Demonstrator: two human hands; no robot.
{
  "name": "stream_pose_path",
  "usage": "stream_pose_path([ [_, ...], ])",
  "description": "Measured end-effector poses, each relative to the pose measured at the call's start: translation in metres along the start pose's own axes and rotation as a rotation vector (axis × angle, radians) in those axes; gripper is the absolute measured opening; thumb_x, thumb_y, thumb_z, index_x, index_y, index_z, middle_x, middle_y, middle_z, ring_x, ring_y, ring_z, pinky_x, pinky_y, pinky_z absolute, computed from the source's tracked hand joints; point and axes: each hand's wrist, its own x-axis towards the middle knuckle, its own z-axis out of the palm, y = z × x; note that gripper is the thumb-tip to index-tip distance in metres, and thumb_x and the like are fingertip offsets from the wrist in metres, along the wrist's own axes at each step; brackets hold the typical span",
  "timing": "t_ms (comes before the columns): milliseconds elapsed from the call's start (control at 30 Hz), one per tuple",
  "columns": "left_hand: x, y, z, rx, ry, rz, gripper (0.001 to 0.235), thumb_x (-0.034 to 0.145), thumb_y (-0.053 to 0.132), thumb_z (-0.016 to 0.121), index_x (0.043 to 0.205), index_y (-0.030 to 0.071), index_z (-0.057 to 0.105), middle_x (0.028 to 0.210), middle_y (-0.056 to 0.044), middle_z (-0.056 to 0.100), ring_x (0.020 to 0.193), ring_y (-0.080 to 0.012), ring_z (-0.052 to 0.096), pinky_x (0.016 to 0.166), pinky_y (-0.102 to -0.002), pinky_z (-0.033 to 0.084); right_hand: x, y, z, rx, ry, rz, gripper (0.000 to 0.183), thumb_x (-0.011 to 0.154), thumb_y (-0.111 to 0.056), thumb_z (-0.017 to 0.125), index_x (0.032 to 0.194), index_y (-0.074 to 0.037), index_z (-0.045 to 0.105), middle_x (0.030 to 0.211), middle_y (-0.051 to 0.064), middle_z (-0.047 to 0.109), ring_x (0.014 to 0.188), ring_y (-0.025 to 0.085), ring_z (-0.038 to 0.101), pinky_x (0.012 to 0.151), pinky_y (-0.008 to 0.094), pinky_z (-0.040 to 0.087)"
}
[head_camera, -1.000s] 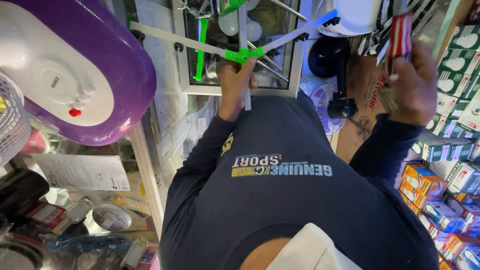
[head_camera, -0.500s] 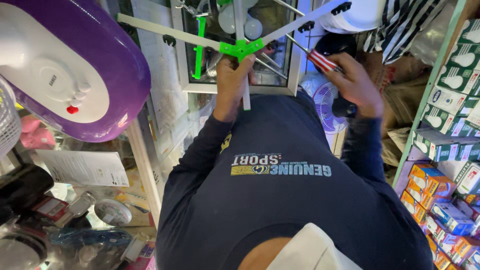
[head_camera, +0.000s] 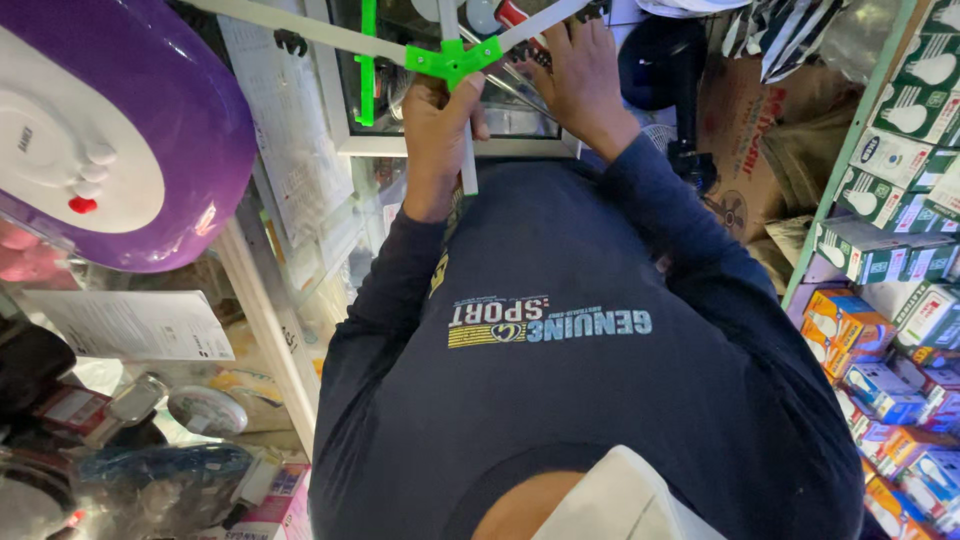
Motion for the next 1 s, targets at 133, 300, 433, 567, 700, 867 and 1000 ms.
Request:
stream_pose_path([
  [133, -0.001, 0.0, 0.0, -0.033, -0.014, 0.021, 0.023, 0.1, 0.009, 0.069, 0.12, -0.002, 0.062, 0.088, -0.005, 0.069, 0.055, -0.0107, 0.055, 0.05, -0.027, 0.046, -0.006, 0.002, -0.003, 0.019, -0.017, -0.005, 0.055, 0.095, -0.029, 0.083, 0.138, -0.007, 0.057, 0.12, 0.019, 0.053, 0.111, 0.041, 0.05, 0.093, 0.051, 0.041],
  [300, -0.002, 0.001, 0.001, -0.041, -0.011, 0.033, 0.025, 0.099, 0.011, 0.069, 0.12, -0.002, 0.062, 0.096, -0.006, 0.072, 0.055, -0.01, 0.054, 0.05, -0.027, 0.045, -0.016, 0.003, -0.016, 0.072, 0.023, -0.091, 0.055, 0.096, -0.019, 0.079, 0.143, -0.005, 0.054, 0.129, 0.02, 0.049, 0.118, 0.04, 0.048, 0.103, 0.05, 0.041],
  [433, -0.002, -0.003, -0.003, -0.026, -0.027, 0.045, 0.023, 0.102, 0.012, 0.07, 0.119, -0.001, 0.063, 0.087, -0.006, 0.068, 0.055, -0.0104, 0.054, 0.051, -0.026, 0.046, -0.018, -0.001, -0.023, 0.126, 0.018, -0.119, 0.053, 0.095, -0.016, 0.076, 0.142, -0.007, 0.054, 0.138, 0.019, 0.05, 0.126, 0.039, 0.049, 0.107, 0.05, 0.041],
  [567, -0.001, -0.006, -0.007, -0.025, -0.038, 0.039, 0.019, 0.103, 0.012, 0.071, 0.115, -0.001, 0.064, 0.081, -0.005, 0.065, 0.056, -0.0111, 0.055, 0.052, -0.027, 0.046, -0.021, -0.013, -0.029, 0.004, 0.045, -0.254, 0.029, 0.098, -0.015, 0.078, 0.125, -0.014, 0.067, 0.137, 0.011, 0.053, 0.13, 0.034, 0.048, 0.109, 0.048, 0.041],
  [700, -0.003, -0.008, -0.007, -0.031, -0.043, 0.064, 0.017, 0.101, 0.012, 0.069, 0.112, -0.001, 0.064, 0.096, -0.007, 0.073, 0.057, -0.0105, 0.056, 0.053, -0.027, 0.047, -0.021, -0.027, -0.024, -0.119, 0.012, -0.353, 0.016, 0.09, -0.024, 0.079, 0.103, -0.016, 0.073, 0.134, 0.01, 0.054, 0.128, 0.034, 0.047, 0.107, 0.05, 0.038],
  [867, -0.004, -0.007, -0.01, -0.001, -0.03, 0.05, 0.016, 0.102, 0.011, 0.071, 0.111, -0.001, 0.064, 0.086, -0.006, 0.067, 0.056, -0.011, 0.056, 0.051, -0.027, 0.046, -0.022, -0.033, -0.016, -0.169, 0.019, -0.35, 0.014, 0.09, -0.02, 0.073, 0.1, -0.012, 0.07, 0.135, 0.011, 0.053, 0.131, 0.033, 0.047, 0.109, 0.049, 0.037],
  [1000, -0.003, -0.011, -0.01, -0.016, -0.028, 0.048, 0.017, 0.1, 0.011, 0.07, 0.112, -0.001, 0.065, 0.086, -0.005, 0.067, 0.055, -0.0101, 0.056, 0.049, -0.027, 0.046, -0.026, -0.032, -0.009, -0.165, -0.004, -0.358, 0.013, 0.093, -0.022, 0.071, 0.097, -0.01, 0.068, 0.135, 0.014, 0.052, 0.133, 0.034, 0.046, 0.111, 0.05, 0.037],
])
